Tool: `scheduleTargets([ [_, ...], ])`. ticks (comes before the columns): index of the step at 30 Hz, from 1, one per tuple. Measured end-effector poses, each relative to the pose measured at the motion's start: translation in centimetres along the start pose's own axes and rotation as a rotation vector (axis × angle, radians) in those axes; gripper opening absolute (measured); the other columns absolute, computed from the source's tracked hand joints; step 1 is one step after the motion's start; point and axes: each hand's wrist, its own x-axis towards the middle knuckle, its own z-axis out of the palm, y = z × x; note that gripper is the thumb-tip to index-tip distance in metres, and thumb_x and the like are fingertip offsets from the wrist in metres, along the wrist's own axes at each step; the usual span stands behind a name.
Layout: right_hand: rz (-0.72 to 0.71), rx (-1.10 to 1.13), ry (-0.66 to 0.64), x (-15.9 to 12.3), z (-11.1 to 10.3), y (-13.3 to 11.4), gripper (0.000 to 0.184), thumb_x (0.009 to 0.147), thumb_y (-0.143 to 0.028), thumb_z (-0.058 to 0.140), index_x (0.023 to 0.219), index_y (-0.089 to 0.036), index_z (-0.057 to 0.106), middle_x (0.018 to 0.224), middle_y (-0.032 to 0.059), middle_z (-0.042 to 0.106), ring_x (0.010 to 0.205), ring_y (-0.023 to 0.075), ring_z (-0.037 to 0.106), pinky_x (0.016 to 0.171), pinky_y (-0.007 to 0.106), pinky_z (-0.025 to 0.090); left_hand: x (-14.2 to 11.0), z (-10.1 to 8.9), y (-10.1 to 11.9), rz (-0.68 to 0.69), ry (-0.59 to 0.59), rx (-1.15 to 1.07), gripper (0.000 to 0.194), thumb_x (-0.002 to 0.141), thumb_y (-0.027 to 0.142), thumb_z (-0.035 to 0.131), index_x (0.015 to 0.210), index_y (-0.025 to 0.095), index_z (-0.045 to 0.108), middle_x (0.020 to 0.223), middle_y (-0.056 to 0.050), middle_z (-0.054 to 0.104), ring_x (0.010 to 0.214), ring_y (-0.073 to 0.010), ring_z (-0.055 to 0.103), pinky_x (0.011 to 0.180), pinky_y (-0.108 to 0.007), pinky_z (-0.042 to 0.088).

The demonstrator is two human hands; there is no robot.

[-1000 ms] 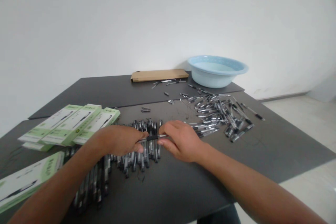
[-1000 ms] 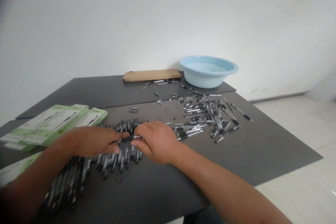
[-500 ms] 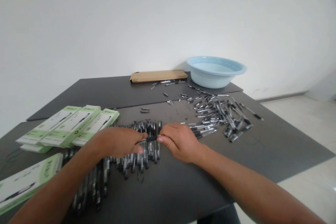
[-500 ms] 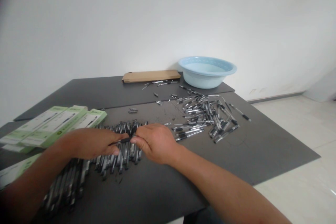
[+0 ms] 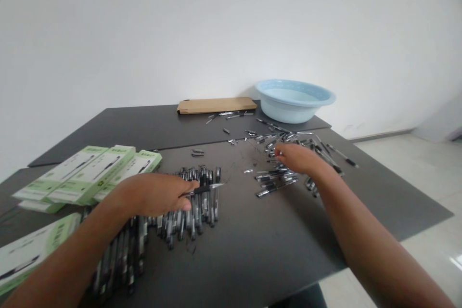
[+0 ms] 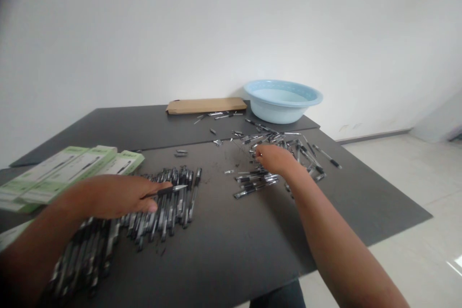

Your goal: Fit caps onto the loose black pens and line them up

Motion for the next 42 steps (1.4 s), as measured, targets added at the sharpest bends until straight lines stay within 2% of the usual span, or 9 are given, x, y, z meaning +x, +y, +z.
scheduleTargets([
  [4,0.012,-0.024,-0.029,0.5,1.9,-0.2,0.020,0.084,-0.027,0.050,0.100,-0.020,0.059,0.100,0.0092,0.065,0.088,0.0224,0.059,0.068,0.029,0.037,0.2,0.2,-0.2,0.003,0.011,-0.007,0.054,0.088,0.038,0.043,0.138,0.019,0.040,0.119,-0.014,0.063,0.104,-0.0296,0.059,0.082,-0.034,0.046],
  [11,0.045,-0.053,-0.023,1.3,3.2,-0.3,0.017,0.081,-0.024,0.055,0.094,-0.015,0.060,0.102,0.0139,0.063,0.093,0.0242,0.060,0.071,0.029,0.040,0.0,0.4,-0.1,0.027,0.043,-0.012,0.053,0.086,0.040,0.045,0.136,0.019,0.044,0.116,-0.013,0.065,0.101,-0.0289,0.060,0.080,-0.033,0.046],
  [19,0.044,-0.048,0.128,1.3,2.5,-2.1,0.020,0.089,-0.028,0.044,0.101,-0.016,0.055,0.101,0.0124,0.062,0.093,0.0216,0.058,0.073,0.028,0.038,0.0,0.3,0.0,-0.003,0.031,-0.003,0.055,0.086,0.039,0.045,0.137,0.020,0.042,0.114,-0.014,0.065,0.101,-0.0302,0.061,0.078,-0.035,0.046],
  [21,-0.018,0.015,0.185,0.7,2.0,-2.9,0.020,0.089,-0.029,0.045,0.103,-0.017,0.053,0.092,0.0096,0.064,0.084,0.0203,0.058,0.069,0.027,0.037,0.0,0.2,0.3,-0.011,0.010,0.010,0.054,0.087,0.039,0.044,0.138,0.020,0.041,0.116,-0.015,0.064,0.102,-0.0309,0.060,0.078,-0.036,0.046],
  [24,-0.219,0.211,0.254,-0.6,1.4,-4.7,0.020,0.087,-0.026,0.050,0.105,-0.017,0.050,0.081,0.0049,0.064,0.074,0.0178,0.058,0.064,0.025,0.035,0.1,0.0,0.6,-0.004,-0.009,0.021,0.053,0.088,0.038,0.043,0.138,0.021,0.041,0.118,-0.016,0.063,0.103,-0.0320,0.059,0.078,-0.038,0.047],
  [27,-0.425,0.434,0.282,-2.0,1.0,-6.7,0.024,0.087,-0.021,0.050,0.111,-0.018,0.048,0.079,0.0020,0.063,0.072,0.0153,0.057,0.064,0.024,0.037,0.4,0.1,0.8,0.015,-0.008,0.026,0.052,0.087,0.037,0.045,0.136,0.020,0.044,0.117,-0.017,0.063,0.101,-0.0333,0.060,0.077,-0.039,0.047],
  [30,-0.567,0.580,0.260,-3.1,0.7,-8.3,0.016,0.086,-0.022,0.053,0.101,-0.018,0.052,0.082,0.0021,0.062,0.073,0.0139,0.056,0.066,0.024,0.038,0.6,0.2,0.9,0.018,-0.004,0.038,0.050,0.086,0.037,0.046,0.134,0.020,0.047,0.113,-0.018,0.065,0.098,-0.0327,0.062,0.075,-0.038,0.047],
  [33,-0.628,0.695,0.213,-3.6,0.8,-9.1,0.010,0.085,-0.021,0.055,0.094,-0.018,0.054,0.082,0.0017,0.061,0.073,0.0131,0.055,0.066,0.023,0.040,0.8,0.1,0.9,0.011,-0.022,0.052,0.052,0.087,0.037,0.045,0.136,0.019,0.044,0.115,-0.019,0.064,0.099,-0.0315,0.061,0.077,-0.037,0.047],
  [42,-0.650,0.856,0.160,-4.2,1.2,-9.8,0.010,0.083,-0.022,0.057,0.093,-0.018,0.054,0.080,0.0004,0.058,0.073,0.0127,0.052,0.067,0.024,0.042,1.5,0.3,0.9,0.016,-0.050,0.030,0.049,0.086,0.037,0.046,0.132,0.021,0.047,0.113,-0.015,0.066,0.098,-0.0301,0.062,0.076,-0.036,0.048],
])
